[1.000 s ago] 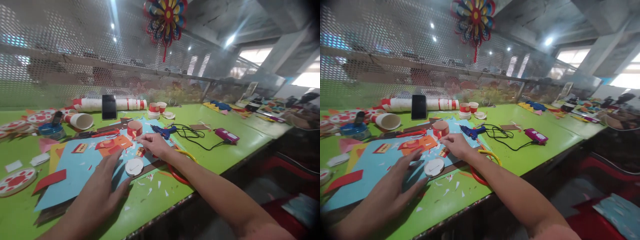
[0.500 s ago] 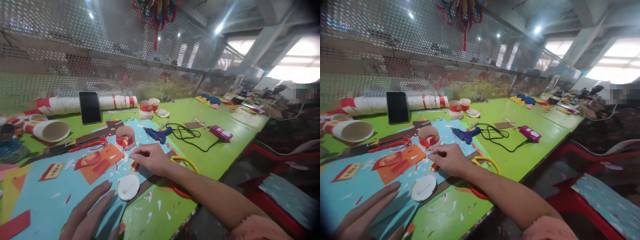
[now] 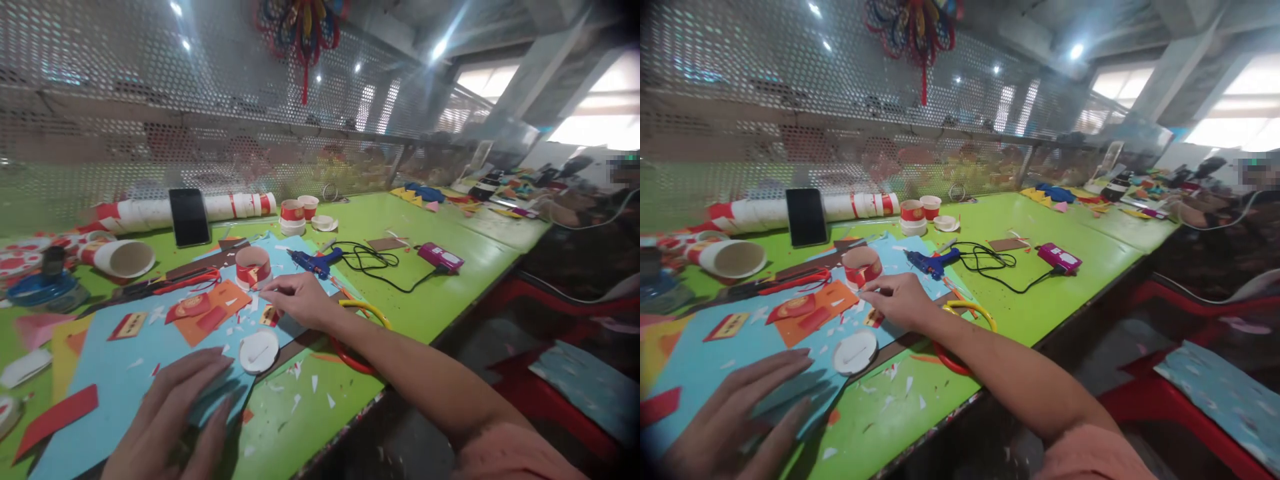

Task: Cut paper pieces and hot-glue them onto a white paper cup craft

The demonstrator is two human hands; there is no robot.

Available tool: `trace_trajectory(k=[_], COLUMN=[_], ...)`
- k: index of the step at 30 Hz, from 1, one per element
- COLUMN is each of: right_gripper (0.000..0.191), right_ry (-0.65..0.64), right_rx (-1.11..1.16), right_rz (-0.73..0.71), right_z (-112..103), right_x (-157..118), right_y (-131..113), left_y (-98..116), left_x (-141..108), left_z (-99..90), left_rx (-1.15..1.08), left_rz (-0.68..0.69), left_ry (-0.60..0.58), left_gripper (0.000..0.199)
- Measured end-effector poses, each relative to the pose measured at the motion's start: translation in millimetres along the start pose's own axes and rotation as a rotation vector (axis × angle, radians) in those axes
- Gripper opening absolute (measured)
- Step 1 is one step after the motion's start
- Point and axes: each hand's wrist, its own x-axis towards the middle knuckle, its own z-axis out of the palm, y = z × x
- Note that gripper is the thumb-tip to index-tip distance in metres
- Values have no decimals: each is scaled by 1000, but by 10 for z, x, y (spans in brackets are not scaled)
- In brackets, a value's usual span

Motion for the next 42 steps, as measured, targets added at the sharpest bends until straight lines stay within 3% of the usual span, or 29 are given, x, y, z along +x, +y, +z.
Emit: trace_trajectory(k=[3,6,10,13,17,23,29,37,42], right_gripper=[23,22,27,29,28,17,18,18,23], right_ry=[5,62,39,8,-14,-84,-240,-443,-483], right_rx=[33,56,89,123,186,320,191,-20,-132], right_rz=[62,84,79,71,83,221,276,42,-86], right_z=[-20,-34,-14,4,-11,-18,-62,-113,-109], right_x=[-1,-1,-21,-45,-49,-37,-55,-100,-156], right_y=[-26,-43,-41,-31,-34,-71,-113,-165,-218], left_y=[74,76,41,93,184,236,235,96,88], left_x=[116,289,468,530,585,608,558,500,495], left_z=[-61,-51,26,61,57,59,147,220,220], left_rx=[-11,22,32,58,111,135,221,179,178], left_rz=[-161,-162,-346,-392,-353,-254,-125,-54,-69], left_ry=[-50,-123,-279,-334,-436,-469,-470,-411,-415], left_gripper=[27,30,54,69,76,59,49,38,36])
